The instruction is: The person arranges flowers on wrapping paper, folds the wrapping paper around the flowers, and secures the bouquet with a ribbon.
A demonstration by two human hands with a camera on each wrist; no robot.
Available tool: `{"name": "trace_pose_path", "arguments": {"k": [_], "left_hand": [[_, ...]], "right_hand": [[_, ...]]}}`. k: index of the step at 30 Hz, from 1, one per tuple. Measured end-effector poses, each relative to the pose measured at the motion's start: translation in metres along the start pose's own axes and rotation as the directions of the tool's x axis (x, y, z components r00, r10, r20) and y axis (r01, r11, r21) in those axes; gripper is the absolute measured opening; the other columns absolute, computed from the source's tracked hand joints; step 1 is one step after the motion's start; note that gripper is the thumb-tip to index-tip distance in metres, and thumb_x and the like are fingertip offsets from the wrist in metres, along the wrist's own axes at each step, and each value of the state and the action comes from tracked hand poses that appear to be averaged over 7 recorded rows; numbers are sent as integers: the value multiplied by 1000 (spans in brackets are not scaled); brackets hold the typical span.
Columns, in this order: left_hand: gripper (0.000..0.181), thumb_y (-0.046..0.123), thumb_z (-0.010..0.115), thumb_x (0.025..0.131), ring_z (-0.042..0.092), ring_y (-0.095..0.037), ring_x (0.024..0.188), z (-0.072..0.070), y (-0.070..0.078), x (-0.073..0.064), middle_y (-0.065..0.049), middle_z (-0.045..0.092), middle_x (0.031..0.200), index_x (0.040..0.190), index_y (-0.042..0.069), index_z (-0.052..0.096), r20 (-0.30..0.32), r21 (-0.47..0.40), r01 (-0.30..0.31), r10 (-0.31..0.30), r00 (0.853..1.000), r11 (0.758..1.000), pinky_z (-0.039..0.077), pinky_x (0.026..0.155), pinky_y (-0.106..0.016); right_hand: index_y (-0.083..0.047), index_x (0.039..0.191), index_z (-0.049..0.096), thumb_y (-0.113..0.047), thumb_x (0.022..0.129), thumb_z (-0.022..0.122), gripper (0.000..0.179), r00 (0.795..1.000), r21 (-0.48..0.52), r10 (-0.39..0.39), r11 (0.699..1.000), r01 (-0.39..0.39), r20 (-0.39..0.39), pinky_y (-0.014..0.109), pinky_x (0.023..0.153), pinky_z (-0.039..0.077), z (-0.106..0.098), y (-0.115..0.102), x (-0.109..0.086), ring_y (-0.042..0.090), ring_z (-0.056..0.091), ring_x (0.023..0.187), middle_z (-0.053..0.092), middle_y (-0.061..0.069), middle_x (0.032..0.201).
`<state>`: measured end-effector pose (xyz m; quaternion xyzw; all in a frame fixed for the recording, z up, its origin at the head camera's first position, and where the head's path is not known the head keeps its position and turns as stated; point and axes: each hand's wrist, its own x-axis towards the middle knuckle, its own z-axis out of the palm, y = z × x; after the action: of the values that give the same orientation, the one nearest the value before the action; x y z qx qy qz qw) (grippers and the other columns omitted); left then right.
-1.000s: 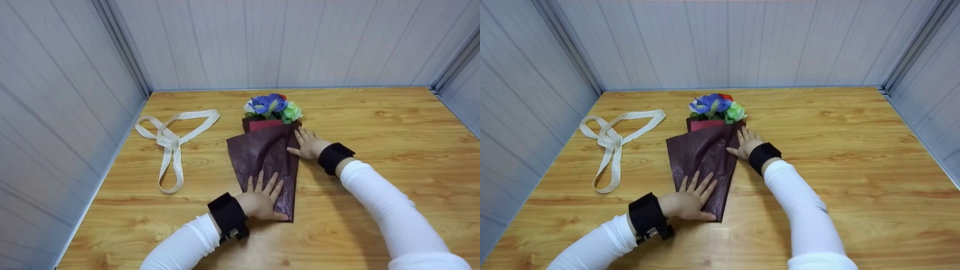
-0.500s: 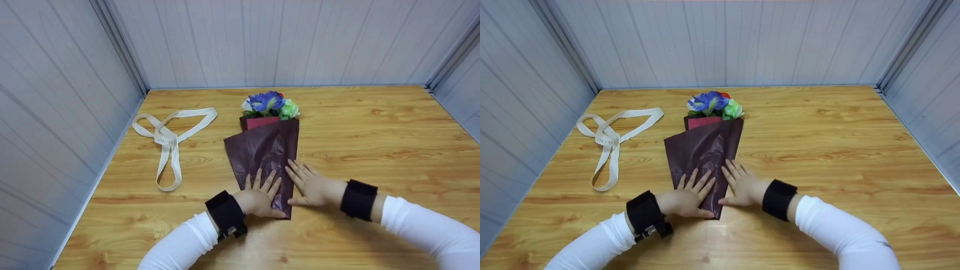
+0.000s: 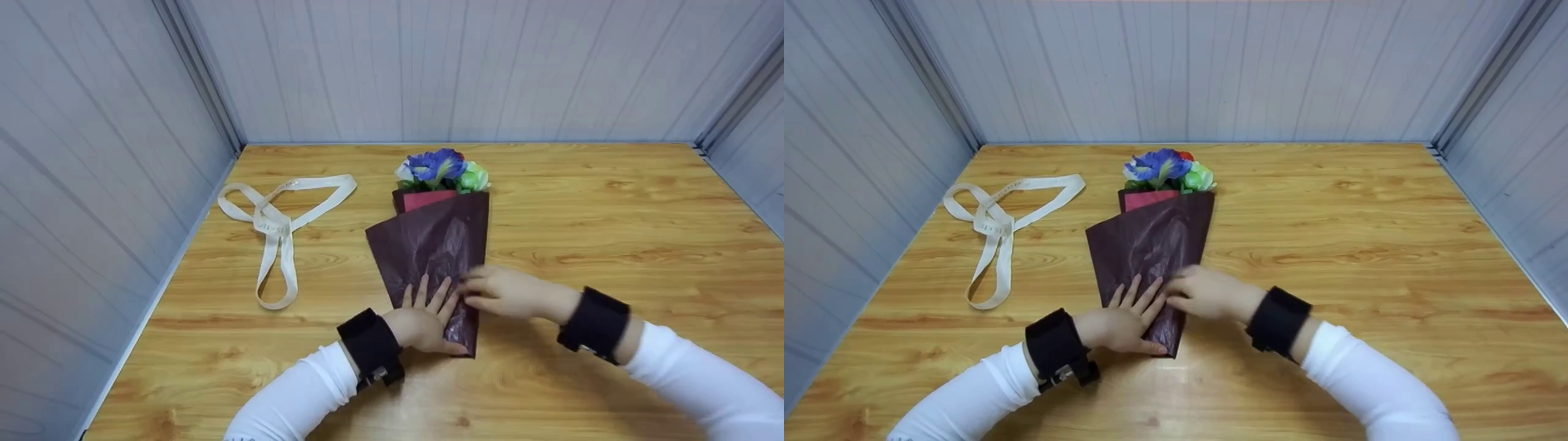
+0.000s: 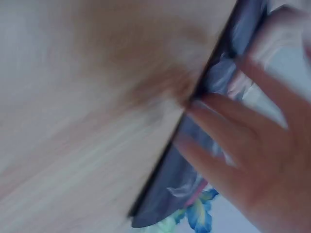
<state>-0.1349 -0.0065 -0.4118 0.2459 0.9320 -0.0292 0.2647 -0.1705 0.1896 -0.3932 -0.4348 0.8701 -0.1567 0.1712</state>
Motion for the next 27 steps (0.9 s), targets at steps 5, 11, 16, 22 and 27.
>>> {"name": "trace_pose_path", "arguments": {"k": [5, 11, 16, 22, 27], "left_hand": [[94, 74, 44, 90, -13, -42, 146, -2, 1, -1, -2, 2, 166, 161, 24, 9, 22, 12, 2, -2, 1000, 1000, 0, 117, -53], [97, 73, 45, 90, -13, -46, 145, -3, 0, -1, -3, -2, 166, 161, 24, 0, 34, -26, -2, 3, 999, 1000, -4, 117, -54], [99, 74, 45, 90, -14, -47, 144, -3, -2, 1, 1, -10, 165, 160, 25, -3, 21, -27, 1, 0, 1000, 1000, -3, 117, -53], [99, 76, 45, 89, -15, -46, 144, -1, -1, 5, 4, -16, 164, 160, 27, -2, 1, 13, 4, -4, 1000, 1000, -3, 117, -52], [99, 77, 44, 88, -16, -44, 145, 5, -2, 13, 5, -19, 164, 160, 29, -4, 22, 18, 15, -16, 1000, 1000, -4, 117, -53]], "right_hand": [[-12, 149, 46, -32, 109, 37, 47, 1000, -93, 3, 996, -2, 6, 68, 111, 8, 6, 16, 40, 48, 11, 145, 21, 22, 160], [-24, 156, 33, -45, 107, 34, 54, 981, -145, 175, 976, -163, 79, 70, 109, -5, -2, 24, 80, 44, -7, 147, 0, 10, 166], [-29, 159, 24, -56, 104, 36, 62, 972, -177, 220, 963, -203, 80, 70, 108, -7, -9, 29, 105, 44, -14, 146, -6, 3, 166], [-21, 160, 15, -56, 102, 40, 73, 966, -172, 257, 953, -249, 31, 61, 114, -6, -13, 44, 126, 38, -12, 148, -5, 9, 166], [-18, 161, 11, -58, 101, 41, 78, 945, -150, 327, 936, -320, 23, 61, 113, -8, -18, 46, 137, 39, -12, 148, -7, 14, 165]]}}
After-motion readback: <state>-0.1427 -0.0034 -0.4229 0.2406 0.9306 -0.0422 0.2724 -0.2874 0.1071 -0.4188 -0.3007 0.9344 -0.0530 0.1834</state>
